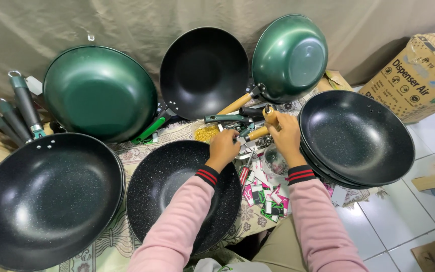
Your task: Assemble and clean pans using a cloth and screwdriver
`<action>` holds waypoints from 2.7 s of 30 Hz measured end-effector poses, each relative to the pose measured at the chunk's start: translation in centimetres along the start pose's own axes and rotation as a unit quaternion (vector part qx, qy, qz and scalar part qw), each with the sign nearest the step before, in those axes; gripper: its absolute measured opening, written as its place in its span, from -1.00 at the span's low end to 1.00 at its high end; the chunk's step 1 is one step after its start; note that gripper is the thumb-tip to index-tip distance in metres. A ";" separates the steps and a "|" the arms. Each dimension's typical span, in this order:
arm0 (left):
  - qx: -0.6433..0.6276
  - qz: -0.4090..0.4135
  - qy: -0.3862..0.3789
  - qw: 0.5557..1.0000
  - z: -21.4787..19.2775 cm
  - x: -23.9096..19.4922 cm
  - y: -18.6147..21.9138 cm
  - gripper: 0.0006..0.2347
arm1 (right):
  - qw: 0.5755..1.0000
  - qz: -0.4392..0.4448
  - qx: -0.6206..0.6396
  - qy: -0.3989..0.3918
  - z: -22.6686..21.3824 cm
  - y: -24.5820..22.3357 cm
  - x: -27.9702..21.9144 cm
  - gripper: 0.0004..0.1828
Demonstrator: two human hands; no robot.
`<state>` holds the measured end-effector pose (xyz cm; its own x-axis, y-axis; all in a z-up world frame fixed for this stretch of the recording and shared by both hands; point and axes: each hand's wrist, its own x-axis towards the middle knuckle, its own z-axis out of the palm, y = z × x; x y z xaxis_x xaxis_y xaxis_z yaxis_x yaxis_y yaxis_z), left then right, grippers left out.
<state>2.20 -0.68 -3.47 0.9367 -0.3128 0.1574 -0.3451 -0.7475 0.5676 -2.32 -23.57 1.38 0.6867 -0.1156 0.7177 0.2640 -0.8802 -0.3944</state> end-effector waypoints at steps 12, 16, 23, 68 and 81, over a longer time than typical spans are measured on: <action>0.106 0.059 -0.207 0.971 3.2 2.5 3.6 -0.59 | 0.991 0.061 0.091 0.072 -2.1 -1.0 1.6 -0.53; 0.162 0.081 -0.205 0.962 2.6 2.0 4.5 -0.67 | 0.987 0.032 0.121 0.099 -3.3 -3.1 2.4 -0.57; 0.177 0.120 -0.200 0.956 6.2 2.4 2.6 -0.69 | 0.988 -0.093 0.096 0.081 -3.9 -7.0 3.5 -0.60; 0.217 0.012 -0.127 0.968 -0.1 -2.2 6.5 -0.62 | 0.847 0.237 -0.150 -0.452 3.6 0.4 -2.1 -0.40; 0.179 0.068 -0.003 0.982 2.0 -2.5 4.6 -0.77 | 0.894 0.275 -0.058 -0.350 6.7 3.1 -2.1 -0.81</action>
<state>-1.90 -4.51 -2.84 0.8807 -0.4259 0.2074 -0.4663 -0.8563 0.2219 1.66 -22.96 -5.21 0.9570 -0.2653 -0.1170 -0.2881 -0.8249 -0.4863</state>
